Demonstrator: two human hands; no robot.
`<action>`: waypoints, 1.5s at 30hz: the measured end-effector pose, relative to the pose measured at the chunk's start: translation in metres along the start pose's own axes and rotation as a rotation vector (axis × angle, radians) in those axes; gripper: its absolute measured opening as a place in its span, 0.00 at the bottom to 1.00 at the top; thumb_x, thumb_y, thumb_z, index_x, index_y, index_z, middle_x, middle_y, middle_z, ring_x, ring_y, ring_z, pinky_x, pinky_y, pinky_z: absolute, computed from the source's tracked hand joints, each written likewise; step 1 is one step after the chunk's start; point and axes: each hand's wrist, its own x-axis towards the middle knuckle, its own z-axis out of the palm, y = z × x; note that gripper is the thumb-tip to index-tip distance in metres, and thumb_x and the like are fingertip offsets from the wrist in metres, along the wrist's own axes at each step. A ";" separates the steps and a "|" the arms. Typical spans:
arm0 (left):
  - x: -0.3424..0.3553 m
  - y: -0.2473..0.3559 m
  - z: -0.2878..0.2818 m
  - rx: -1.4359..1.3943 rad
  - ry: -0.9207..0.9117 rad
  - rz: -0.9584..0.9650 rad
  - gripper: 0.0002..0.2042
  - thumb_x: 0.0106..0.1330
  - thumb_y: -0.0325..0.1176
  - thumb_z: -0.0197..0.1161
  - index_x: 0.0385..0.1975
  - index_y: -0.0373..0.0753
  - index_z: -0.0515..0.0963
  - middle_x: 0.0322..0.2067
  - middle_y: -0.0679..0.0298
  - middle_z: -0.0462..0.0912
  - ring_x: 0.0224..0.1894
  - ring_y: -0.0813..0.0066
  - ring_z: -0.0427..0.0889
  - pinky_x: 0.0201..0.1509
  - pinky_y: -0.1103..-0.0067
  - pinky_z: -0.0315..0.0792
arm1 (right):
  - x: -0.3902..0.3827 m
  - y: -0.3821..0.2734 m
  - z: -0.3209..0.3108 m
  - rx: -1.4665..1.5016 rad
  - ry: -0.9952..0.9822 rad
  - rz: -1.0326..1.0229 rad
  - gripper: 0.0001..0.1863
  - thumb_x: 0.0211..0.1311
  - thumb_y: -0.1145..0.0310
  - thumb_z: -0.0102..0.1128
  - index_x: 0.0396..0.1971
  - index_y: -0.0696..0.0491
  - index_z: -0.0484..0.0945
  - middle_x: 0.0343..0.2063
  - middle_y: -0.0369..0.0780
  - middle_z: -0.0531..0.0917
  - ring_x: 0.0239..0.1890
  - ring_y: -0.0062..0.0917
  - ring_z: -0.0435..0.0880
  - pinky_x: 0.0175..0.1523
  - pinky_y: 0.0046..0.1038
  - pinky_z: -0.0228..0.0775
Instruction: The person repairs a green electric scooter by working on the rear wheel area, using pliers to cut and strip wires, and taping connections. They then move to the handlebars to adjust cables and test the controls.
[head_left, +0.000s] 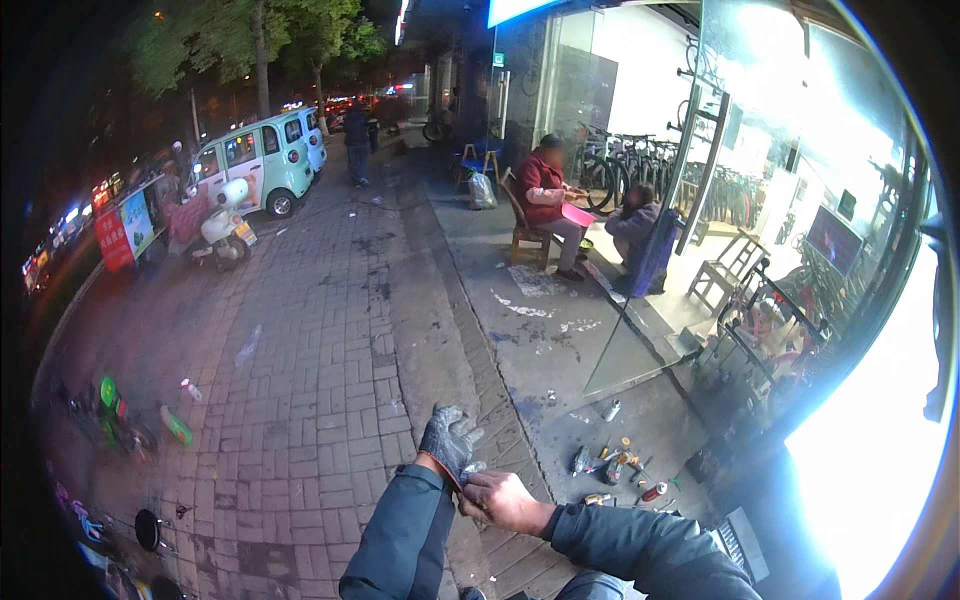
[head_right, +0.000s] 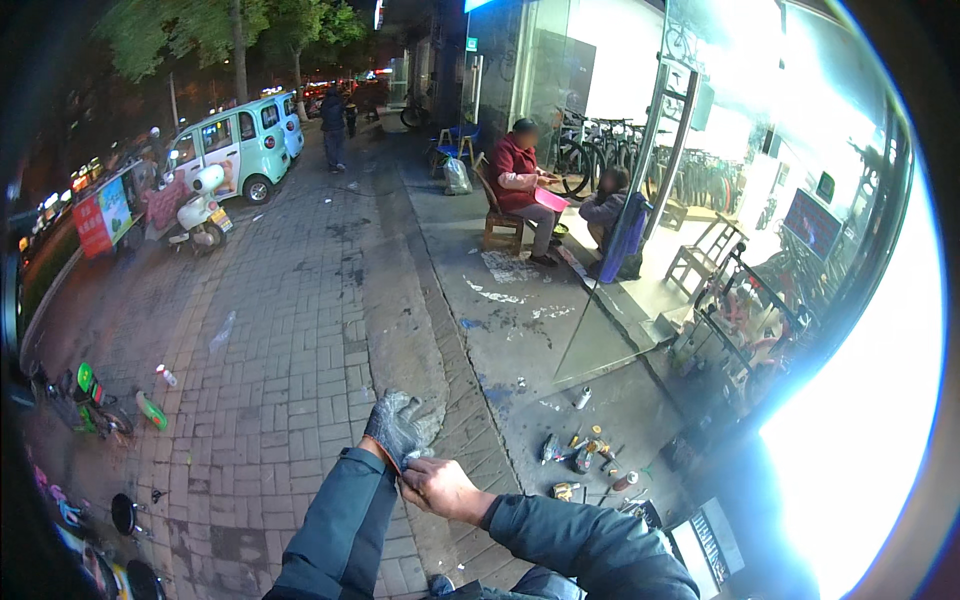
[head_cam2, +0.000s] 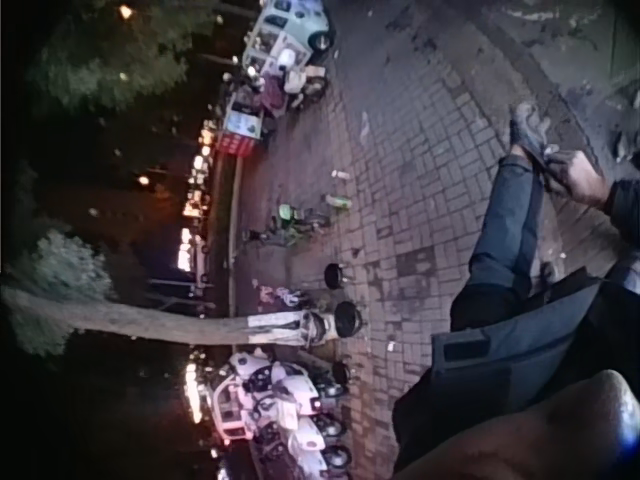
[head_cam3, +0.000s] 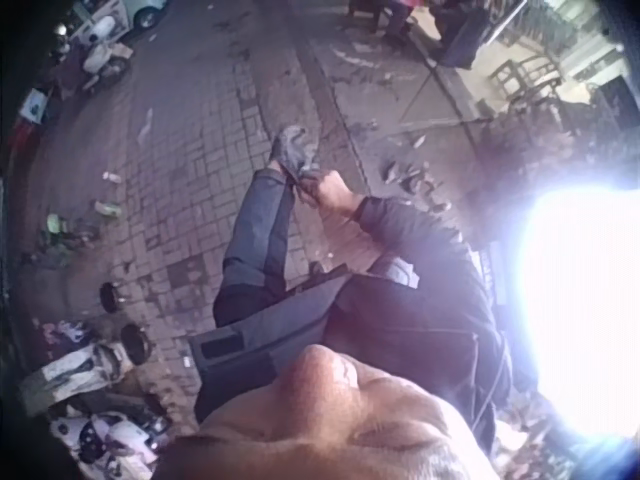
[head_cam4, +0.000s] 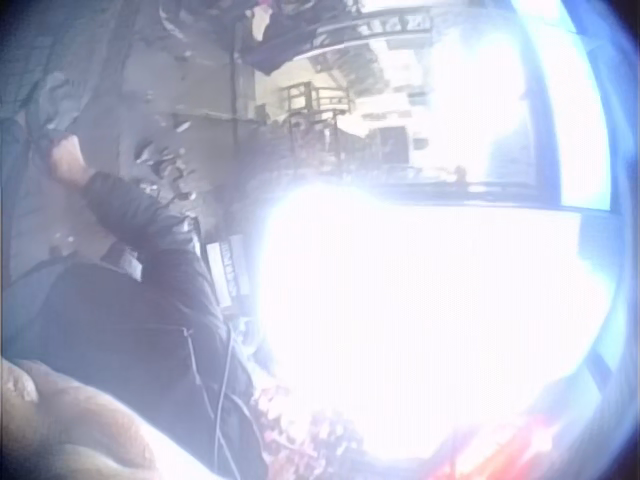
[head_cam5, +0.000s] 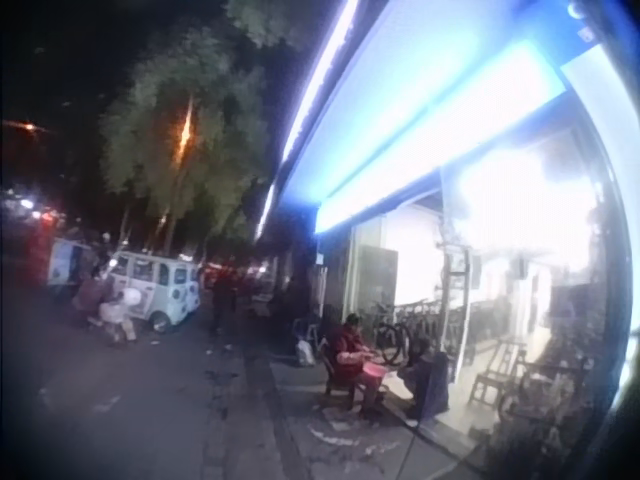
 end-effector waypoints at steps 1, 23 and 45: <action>0.000 0.000 0.000 -0.042 0.030 0.070 0.33 0.71 0.60 0.50 0.70 0.48 0.62 0.72 0.56 0.59 0.72 0.48 0.60 0.74 0.50 0.53 | 0.000 -0.001 -0.001 0.021 -0.010 0.033 0.10 0.62 0.65 0.62 0.29 0.57 0.78 0.28 0.43 0.77 0.32 0.41 0.81 0.35 0.38 0.76; -0.166 -0.023 0.049 1.119 -0.079 0.887 0.25 0.66 0.31 0.67 0.62 0.38 0.68 0.55 0.53 0.75 0.53 0.66 0.79 0.54 0.72 0.77 | -0.067 0.010 -0.032 0.861 0.162 0.647 0.21 0.75 0.76 0.50 0.66 0.56 0.72 0.48 0.36 0.83 0.51 0.17 0.78 0.60 0.23 0.70; -0.186 -0.110 0.036 1.706 0.048 0.304 0.11 0.73 0.40 0.55 0.38 0.41 0.80 0.25 0.56 0.83 0.29 0.53 0.83 0.34 0.61 0.76 | -0.090 -0.014 -0.018 0.240 0.359 0.710 0.24 0.60 0.75 0.62 0.58 0.53 0.74 0.36 0.50 0.85 0.37 0.44 0.87 0.43 0.36 0.80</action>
